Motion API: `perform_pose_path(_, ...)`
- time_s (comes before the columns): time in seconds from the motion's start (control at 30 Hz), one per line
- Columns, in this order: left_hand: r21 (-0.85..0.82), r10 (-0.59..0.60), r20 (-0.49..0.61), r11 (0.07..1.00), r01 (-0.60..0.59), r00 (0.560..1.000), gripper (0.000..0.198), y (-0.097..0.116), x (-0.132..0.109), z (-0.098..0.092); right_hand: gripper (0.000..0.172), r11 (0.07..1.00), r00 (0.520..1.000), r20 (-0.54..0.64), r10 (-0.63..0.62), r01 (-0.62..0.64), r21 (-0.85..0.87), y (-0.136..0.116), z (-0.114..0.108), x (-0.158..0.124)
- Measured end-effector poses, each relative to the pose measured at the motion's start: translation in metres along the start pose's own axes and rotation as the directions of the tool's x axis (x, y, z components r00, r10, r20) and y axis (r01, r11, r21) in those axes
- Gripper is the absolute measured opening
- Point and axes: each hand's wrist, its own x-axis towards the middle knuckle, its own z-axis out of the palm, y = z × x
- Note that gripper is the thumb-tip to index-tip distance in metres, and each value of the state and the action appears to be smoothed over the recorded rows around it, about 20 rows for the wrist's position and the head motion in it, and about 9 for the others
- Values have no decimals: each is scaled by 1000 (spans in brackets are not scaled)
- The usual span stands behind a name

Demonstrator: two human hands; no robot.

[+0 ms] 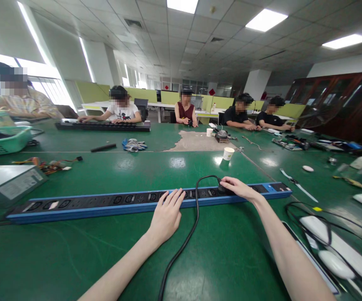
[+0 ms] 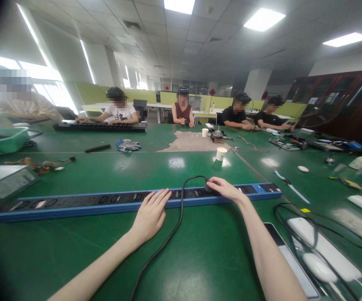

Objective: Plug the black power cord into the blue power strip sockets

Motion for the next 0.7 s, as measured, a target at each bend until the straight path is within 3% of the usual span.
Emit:
perform_pose_path(0.23, 15, -6, 0, 1000, 6, 1000, 66, 0, 1, -1, 51, 1000, 1000, 2, -10, 10, -7, 1, 0, -2)
perform_pose_path(0.7, -1, 4, 18, 1000, -4, 1000, 67, -1, 2, 0, 49, 919, 977, -104, 187, -136, 369, 0, 11, 15)
